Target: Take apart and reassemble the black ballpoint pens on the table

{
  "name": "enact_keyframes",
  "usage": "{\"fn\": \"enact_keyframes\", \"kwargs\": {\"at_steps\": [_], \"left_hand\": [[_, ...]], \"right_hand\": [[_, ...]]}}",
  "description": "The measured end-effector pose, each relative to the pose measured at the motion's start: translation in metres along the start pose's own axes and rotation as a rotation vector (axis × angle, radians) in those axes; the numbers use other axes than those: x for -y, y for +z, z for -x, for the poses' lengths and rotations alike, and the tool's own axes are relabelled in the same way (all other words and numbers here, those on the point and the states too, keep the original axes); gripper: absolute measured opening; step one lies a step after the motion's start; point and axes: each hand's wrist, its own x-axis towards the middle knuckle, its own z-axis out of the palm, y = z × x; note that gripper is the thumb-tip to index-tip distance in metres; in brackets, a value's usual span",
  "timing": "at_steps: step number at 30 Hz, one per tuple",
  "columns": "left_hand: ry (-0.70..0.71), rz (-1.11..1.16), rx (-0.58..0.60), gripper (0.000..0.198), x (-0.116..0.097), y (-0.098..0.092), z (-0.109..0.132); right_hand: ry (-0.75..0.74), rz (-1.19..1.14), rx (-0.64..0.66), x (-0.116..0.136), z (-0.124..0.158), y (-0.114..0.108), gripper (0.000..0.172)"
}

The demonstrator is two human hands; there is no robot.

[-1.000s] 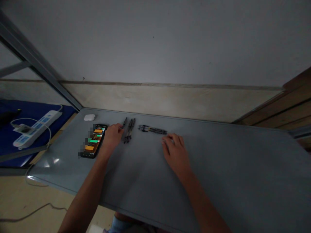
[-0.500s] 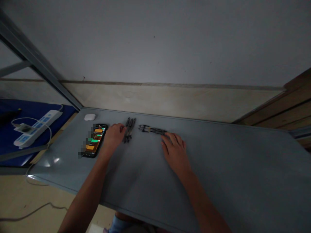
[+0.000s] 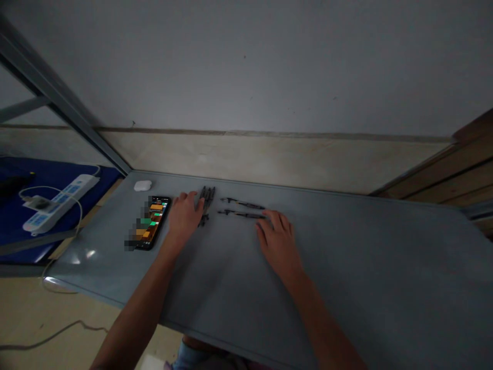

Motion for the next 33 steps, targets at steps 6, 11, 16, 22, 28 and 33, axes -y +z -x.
{"fn": "enact_keyframes", "kwargs": {"at_steps": [6, 11, 16, 22, 28, 33], "left_hand": [[0.221, 0.103, -0.12, 0.035, -0.014, 0.006, 0.007], [0.604, 0.162, -0.054, 0.035, -0.029, 0.009, 0.02], [0.81, 0.128, 0.035, 0.03, -0.041, 0.017, 0.033], [0.842, 0.108, 0.111, 0.031, -0.048, 0.027, 0.037], [0.825, 0.098, 0.183, 0.03, -0.048, 0.023, 0.038], [0.816, 0.062, 0.21, 0.03, -0.05, 0.02, 0.039]], "right_hand": [[-0.079, -0.051, -0.016, 0.002, 0.0, 0.003, 0.022], [-0.076, -0.023, 0.007, 0.005, 0.0, 0.002, 0.026], [-0.079, -0.001, 0.042, 0.004, -0.001, 0.002, 0.023], [-0.098, -0.136, 0.022, 0.001, -0.001, 0.002, 0.025], [-0.12, -0.218, 0.033, 0.005, -0.001, 0.0, 0.027], [-0.17, -0.196, 0.102, 0.002, 0.0, 0.001, 0.031]]}}
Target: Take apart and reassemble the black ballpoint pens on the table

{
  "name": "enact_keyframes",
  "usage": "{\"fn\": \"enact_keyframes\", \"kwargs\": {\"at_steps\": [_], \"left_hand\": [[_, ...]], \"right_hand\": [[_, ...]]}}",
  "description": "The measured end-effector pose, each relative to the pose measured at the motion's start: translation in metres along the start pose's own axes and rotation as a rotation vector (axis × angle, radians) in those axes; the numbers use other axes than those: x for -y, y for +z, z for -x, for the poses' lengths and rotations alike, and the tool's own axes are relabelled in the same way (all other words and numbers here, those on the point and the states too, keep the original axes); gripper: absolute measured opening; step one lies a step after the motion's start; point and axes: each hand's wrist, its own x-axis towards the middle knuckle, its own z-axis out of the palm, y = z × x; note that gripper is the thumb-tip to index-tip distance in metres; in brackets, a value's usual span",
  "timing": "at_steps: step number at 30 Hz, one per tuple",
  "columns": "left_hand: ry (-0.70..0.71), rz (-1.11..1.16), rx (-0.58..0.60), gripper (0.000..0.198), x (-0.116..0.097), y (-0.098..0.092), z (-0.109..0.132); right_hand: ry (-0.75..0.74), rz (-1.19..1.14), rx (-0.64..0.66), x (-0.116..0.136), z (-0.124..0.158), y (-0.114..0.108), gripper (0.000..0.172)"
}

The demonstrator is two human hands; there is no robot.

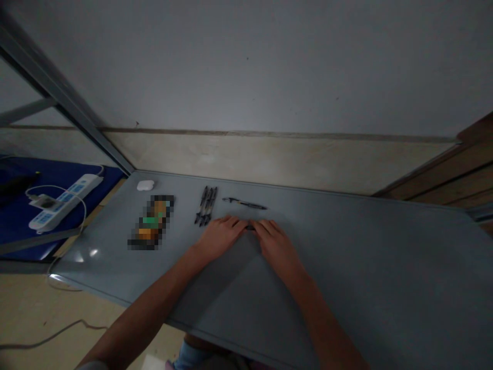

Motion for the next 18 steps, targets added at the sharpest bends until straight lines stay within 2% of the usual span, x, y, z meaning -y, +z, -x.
{"fn": "enact_keyframes", "kwargs": {"at_steps": [3, 11, 18], "left_hand": [[-0.029, 0.017, 0.034, 0.032, -0.001, -0.002, 0.0], [0.003, 0.136, 0.033, 0.038, 0.0, -0.011, 0.004], [0.032, 0.323, 0.053, 0.04, 0.008, -0.009, 0.003]], "right_hand": [[-0.03, 0.005, 0.04, -0.002, 0.001, -0.002, 0.031], [-0.115, -0.013, 0.006, -0.001, 0.002, -0.015, 0.029], [-0.13, 0.017, 0.003, 0.002, 0.004, -0.021, 0.03]]}}
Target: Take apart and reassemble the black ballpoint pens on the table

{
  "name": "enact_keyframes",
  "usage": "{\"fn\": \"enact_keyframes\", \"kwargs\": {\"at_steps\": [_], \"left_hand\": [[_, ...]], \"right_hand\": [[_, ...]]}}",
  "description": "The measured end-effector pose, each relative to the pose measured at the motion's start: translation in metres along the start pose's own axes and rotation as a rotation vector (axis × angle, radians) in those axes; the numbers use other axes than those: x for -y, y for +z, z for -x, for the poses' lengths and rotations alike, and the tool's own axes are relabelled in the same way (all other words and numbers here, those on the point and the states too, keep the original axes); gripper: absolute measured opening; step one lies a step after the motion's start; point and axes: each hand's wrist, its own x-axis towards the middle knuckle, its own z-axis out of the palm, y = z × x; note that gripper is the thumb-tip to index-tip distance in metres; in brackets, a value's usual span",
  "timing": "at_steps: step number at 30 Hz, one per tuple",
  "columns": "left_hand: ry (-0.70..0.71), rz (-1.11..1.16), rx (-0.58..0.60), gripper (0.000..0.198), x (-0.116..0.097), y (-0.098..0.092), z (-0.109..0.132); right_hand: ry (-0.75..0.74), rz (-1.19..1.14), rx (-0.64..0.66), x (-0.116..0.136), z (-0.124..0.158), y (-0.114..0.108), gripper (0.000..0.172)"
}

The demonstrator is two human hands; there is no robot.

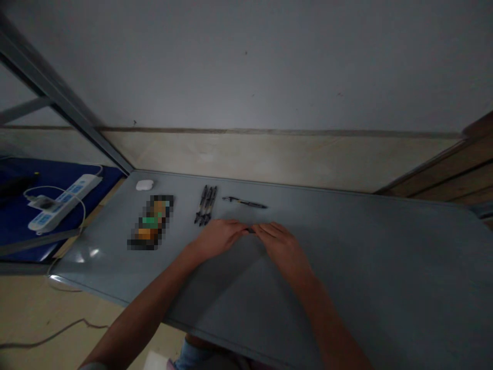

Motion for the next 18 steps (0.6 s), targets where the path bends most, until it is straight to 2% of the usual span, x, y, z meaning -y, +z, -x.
{"fn": "enact_keyframes", "kwargs": {"at_steps": [11, 18], "left_hand": [[-0.032, 0.055, 0.002, 0.042, 0.0001, 0.0008, -0.0003], [-0.036, 0.164, 0.044, 0.041, -0.0054, -0.0016, -0.0001]], "right_hand": [[-0.024, 0.061, -0.143, 0.0027, 0.0007, -0.0016, 0.027], [0.041, 0.047, -0.169, 0.0053, 0.0013, 0.0013, 0.025]]}}
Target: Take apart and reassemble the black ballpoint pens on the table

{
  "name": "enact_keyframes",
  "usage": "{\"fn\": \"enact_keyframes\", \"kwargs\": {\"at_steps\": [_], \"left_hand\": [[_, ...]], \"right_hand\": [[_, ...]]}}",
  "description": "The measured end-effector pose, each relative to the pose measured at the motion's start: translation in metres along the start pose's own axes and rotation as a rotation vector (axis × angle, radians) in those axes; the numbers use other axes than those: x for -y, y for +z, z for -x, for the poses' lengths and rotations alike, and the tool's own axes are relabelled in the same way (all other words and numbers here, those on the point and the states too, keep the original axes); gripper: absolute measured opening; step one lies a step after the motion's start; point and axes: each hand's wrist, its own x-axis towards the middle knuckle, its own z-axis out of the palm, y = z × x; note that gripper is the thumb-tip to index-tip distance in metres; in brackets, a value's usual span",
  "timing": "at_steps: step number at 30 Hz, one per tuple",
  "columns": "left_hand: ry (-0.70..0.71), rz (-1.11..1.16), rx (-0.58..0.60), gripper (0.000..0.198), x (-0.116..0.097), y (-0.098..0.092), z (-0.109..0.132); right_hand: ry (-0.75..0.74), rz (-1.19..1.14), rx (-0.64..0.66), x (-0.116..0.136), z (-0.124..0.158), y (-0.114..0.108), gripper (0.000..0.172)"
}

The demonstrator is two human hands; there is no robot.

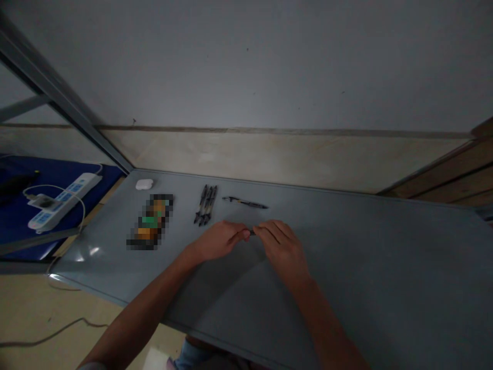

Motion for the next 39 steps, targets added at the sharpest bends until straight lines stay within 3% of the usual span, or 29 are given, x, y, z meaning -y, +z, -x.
{"fn": "enact_keyframes", "kwargs": {"at_steps": [6, 10, 15, 21, 26, 31, 34, 39], "left_hand": [[-0.018, -0.099, -0.061, 0.037, 0.002, 0.008, -0.002], [0.003, -0.186, -0.107, 0.035, 0.001, 0.01, -0.002], [-0.005, -0.226, -0.084, 0.038, -0.007, 0.01, 0.0], [-0.068, -0.233, -0.085, 0.046, -0.002, 0.01, -0.001], [-0.078, -0.236, -0.085, 0.043, 0.004, 0.013, -0.003], [0.017, -0.275, -0.101, 0.036, 0.002, 0.014, -0.003], [0.039, -0.316, -0.094, 0.034, 0.001, 0.014, -0.004], [-0.048, -0.322, -0.067, 0.042, -0.001, 0.012, -0.004]], "right_hand": [[0.112, -0.095, 0.008, -0.002, -0.004, 0.003, 0.016], [0.253, -0.271, 0.057, 0.001, -0.006, 0.001, 0.024], [0.434, -0.385, 0.124, 0.005, -0.008, -0.001, 0.039], [0.43, -0.56, 0.048, 0.002, -0.01, 0.001, 0.02], [0.361, -0.675, 0.043, 0.001, -0.012, 0.001, 0.02], [0.537, -0.651, 0.114, 0.003, -0.01, 0.0, 0.029], [0.569, -0.59, 0.148, 0.003, -0.009, 0.0, 0.035], [0.547, -0.652, 0.059, 0.002, -0.009, 0.004, 0.024]]}}
